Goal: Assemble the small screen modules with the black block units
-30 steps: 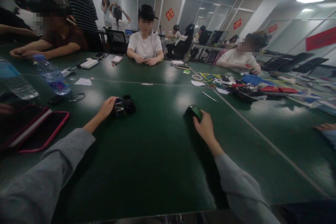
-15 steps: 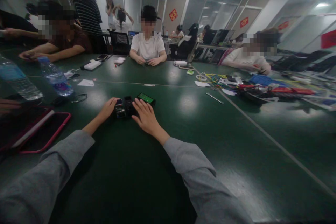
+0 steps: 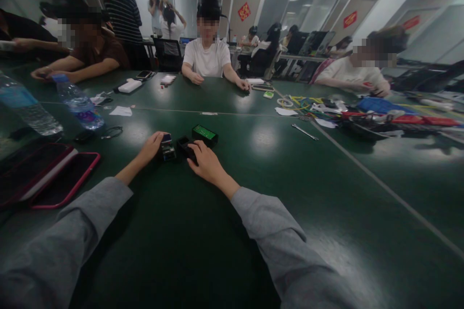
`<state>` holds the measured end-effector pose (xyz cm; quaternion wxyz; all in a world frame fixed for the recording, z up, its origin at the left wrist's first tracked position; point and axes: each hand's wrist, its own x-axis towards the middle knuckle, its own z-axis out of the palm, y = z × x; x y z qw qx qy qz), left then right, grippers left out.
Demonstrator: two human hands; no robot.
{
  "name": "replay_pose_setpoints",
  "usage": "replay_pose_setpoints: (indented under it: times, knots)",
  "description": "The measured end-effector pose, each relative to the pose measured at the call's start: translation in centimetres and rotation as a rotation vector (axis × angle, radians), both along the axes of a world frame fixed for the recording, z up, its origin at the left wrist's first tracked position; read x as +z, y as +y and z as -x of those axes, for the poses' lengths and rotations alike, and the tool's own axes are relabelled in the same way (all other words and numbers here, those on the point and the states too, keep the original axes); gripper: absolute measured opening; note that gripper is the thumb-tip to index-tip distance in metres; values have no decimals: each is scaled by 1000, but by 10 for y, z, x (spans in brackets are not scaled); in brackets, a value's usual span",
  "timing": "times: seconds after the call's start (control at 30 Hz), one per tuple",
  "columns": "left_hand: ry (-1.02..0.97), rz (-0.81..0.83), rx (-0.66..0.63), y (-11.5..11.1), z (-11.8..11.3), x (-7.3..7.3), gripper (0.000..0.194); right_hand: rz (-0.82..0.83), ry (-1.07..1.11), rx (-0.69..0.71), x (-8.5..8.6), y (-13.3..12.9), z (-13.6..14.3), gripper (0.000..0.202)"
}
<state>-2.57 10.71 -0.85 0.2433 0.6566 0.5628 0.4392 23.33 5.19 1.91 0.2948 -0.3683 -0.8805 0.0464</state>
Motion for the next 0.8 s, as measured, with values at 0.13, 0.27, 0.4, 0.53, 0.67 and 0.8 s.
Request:
replay_pose_setpoints:
  times: [0.13, 0.27, 0.4, 0.53, 0.67, 0.8]
  knots:
    - [-5, 5, 3, -1, 0, 0, 44, 99, 103, -23, 0, 1, -1, 37]
    - [-5, 9, 3, -1, 0, 0, 45, 141, 267, -98, -2, 7, -5, 28]
    - [-1, 16, 6, 0, 1, -1, 45, 119, 304, -177, -7, 14, -6, 27]
    - [21, 13, 21, 3, 2, -3, 44, 102, 311, -228, -10, 17, -6, 27]
    - [30, 14, 14, 2, 2, -3, 45, 164, 322, -277, -12, 20, -7, 30]
    - [28, 1, 10, 0, 1, -1, 44, 189, 316, -275, -14, 22, -9, 30]
